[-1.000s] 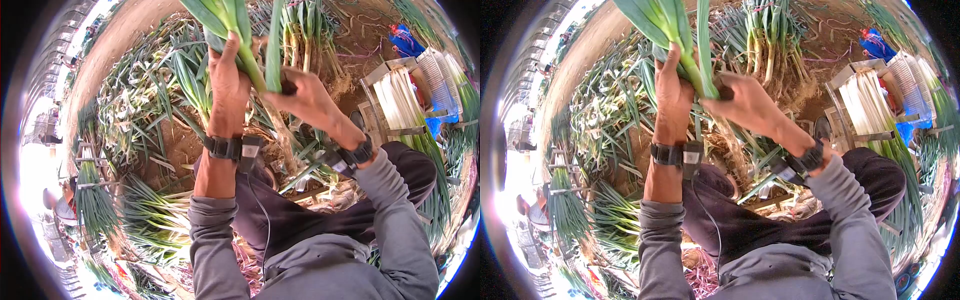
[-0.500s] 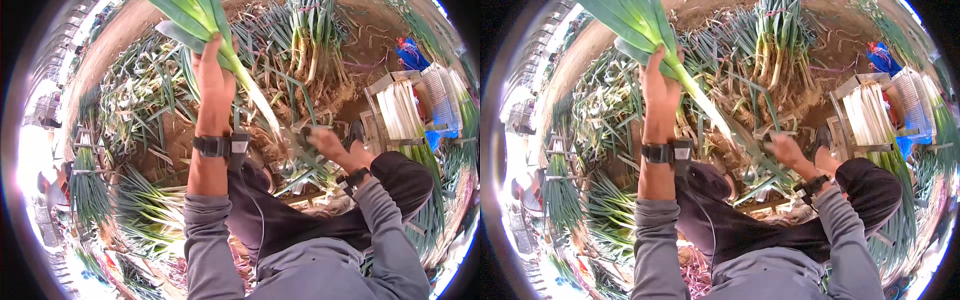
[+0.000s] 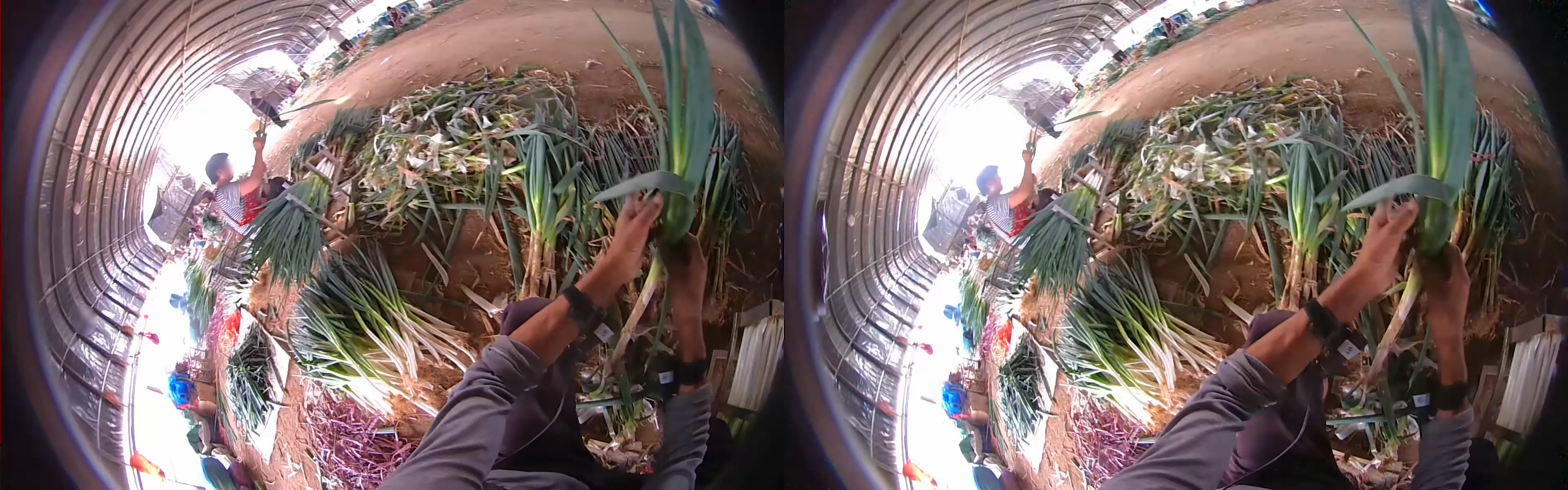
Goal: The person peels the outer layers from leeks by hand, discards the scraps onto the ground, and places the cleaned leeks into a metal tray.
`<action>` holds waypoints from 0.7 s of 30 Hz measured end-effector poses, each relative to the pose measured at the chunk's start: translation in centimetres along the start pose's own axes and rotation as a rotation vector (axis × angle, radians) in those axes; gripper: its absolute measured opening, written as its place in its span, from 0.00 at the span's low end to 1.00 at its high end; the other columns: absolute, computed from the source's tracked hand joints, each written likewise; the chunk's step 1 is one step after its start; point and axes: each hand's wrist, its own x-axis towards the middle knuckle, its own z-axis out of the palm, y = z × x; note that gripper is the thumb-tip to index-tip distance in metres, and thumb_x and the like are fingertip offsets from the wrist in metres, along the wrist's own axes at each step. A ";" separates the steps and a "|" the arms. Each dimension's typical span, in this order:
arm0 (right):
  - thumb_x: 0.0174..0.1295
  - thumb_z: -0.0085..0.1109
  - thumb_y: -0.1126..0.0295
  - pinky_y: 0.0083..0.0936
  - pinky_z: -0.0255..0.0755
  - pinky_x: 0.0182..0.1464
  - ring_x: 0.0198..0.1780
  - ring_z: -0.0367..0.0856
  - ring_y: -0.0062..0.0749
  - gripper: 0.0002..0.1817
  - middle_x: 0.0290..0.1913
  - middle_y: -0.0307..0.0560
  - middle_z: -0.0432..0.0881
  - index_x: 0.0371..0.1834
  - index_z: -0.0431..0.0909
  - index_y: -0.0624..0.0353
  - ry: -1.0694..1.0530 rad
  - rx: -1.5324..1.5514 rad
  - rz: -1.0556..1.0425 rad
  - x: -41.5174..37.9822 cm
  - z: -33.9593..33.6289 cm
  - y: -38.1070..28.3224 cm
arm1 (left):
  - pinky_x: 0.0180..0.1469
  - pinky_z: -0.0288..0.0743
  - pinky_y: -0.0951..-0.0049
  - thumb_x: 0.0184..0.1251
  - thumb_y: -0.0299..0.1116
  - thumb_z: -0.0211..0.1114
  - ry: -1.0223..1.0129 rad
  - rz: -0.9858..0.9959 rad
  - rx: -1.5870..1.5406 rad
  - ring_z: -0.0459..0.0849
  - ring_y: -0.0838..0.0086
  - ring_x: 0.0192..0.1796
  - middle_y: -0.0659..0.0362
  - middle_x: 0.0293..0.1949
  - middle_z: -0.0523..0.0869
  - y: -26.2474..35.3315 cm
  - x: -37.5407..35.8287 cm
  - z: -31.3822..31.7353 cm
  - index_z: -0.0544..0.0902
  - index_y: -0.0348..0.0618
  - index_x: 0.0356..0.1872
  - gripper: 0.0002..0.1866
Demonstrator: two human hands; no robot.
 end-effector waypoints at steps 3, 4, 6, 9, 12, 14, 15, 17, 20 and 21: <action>0.69 0.60 0.67 0.22 0.71 0.48 0.44 0.74 0.20 0.16 0.43 0.39 0.81 0.55 0.77 0.64 -0.143 -0.010 -0.016 0.5 -0.8 0.6 | 0.59 0.74 0.74 0.77 0.37 0.61 -0.059 0.075 0.029 0.80 0.76 0.56 0.61 0.58 0.80 -2.5 0.5 -0.9 0.70 0.36 0.70 0.26; 0.69 0.60 0.65 0.22 0.70 0.48 0.44 0.74 0.20 0.17 0.43 0.39 0.80 0.54 0.77 0.64 -0.119 0.059 -0.012 0.4 -0.6 1.5 | 0.59 0.74 0.74 0.77 0.37 0.62 -0.101 0.077 -0.066 0.80 0.77 0.56 0.62 0.57 0.81 -2.6 0.2 -0.6 0.72 0.36 0.68 0.25; 0.68 0.61 0.63 0.22 0.70 0.49 0.45 0.74 0.21 0.18 0.45 0.39 0.79 0.52 0.77 0.65 -0.096 0.172 0.026 0.1 -0.3 1.5 | 0.58 0.74 0.75 0.76 0.37 0.64 -0.156 0.061 -0.161 0.80 0.78 0.54 0.62 0.55 0.82 -3.8 0.8 -1.1 0.73 0.37 0.68 0.25; 0.63 0.68 0.69 0.22 0.73 0.49 0.44 0.79 0.21 0.16 0.44 0.40 0.84 0.50 0.80 0.65 -0.069 0.146 0.014 0.1 -0.7 2.3 | 0.56 0.74 0.75 0.74 0.38 0.66 -0.133 0.020 -0.103 0.80 0.79 0.53 0.62 0.55 0.81 -3.5 0.1 -0.3 0.73 0.38 0.68 0.26; 0.62 0.70 0.70 0.22 0.73 0.49 0.43 0.79 0.20 0.16 0.43 0.40 0.83 0.49 0.80 0.64 -0.133 0.148 0.042 0.2 -1.0 -0.7 | 0.53 0.75 0.75 0.74 0.38 0.67 -0.114 0.050 -0.148 0.79 0.80 0.52 0.63 0.55 0.81 -3.1 -0.4 0.1 0.71 0.39 0.69 0.28; 0.61 0.70 0.70 0.22 0.73 0.50 0.44 0.78 0.20 0.15 0.43 0.40 0.83 0.48 0.80 0.64 -0.183 0.162 0.086 1.3 -1.7 0.4 | 0.53 0.75 0.74 0.74 0.37 0.67 -0.094 0.106 -0.147 0.80 0.81 0.51 0.63 0.55 0.82 -3.2 -0.4 0.1 0.70 0.38 0.70 0.28; 0.60 0.70 0.71 0.22 0.72 0.50 0.44 0.78 0.19 0.15 0.42 0.39 0.83 0.47 0.80 0.64 -0.236 0.175 0.128 1.8 -1.9 0.8 | 0.53 0.75 0.74 0.74 0.37 0.67 -0.094 0.105 -0.149 0.79 0.80 0.51 0.63 0.55 0.80 -3.2 -0.4 0.1 0.69 0.39 0.70 0.29; 0.60 0.70 0.72 0.23 0.72 0.51 0.44 0.78 0.20 0.14 0.42 0.41 0.83 0.47 0.80 0.64 -0.245 0.198 0.114 2.0 -1.8 -1.0 | 0.53 0.75 0.74 0.74 0.37 0.67 -0.097 0.106 -0.155 0.79 0.80 0.50 0.62 0.56 0.79 -2.9 -0.3 0.1 0.68 0.40 0.71 0.30; 0.61 0.68 0.73 0.23 0.72 0.52 0.45 0.78 0.21 0.14 0.42 0.42 0.83 0.48 0.80 0.65 -0.271 0.036 0.010 0.3 -0.7 -2.8 | 0.49 0.76 0.76 0.73 0.29 0.64 0.071 0.218 -0.106 0.78 0.80 0.48 0.63 0.50 0.80 -3.3 0.8 -0.2 0.71 0.41 0.65 0.22; 0.61 0.67 0.73 0.23 0.72 0.53 0.45 0.78 0.21 0.14 0.43 0.43 0.83 0.48 0.80 0.65 -0.290 -0.144 -0.085 -0.6 -0.3 -2.9 | 0.48 0.77 0.76 0.70 0.26 0.62 0.066 0.194 -0.087 0.79 0.79 0.47 0.60 0.47 0.80 -3.5 1.4 -1.6 0.71 0.41 0.64 0.22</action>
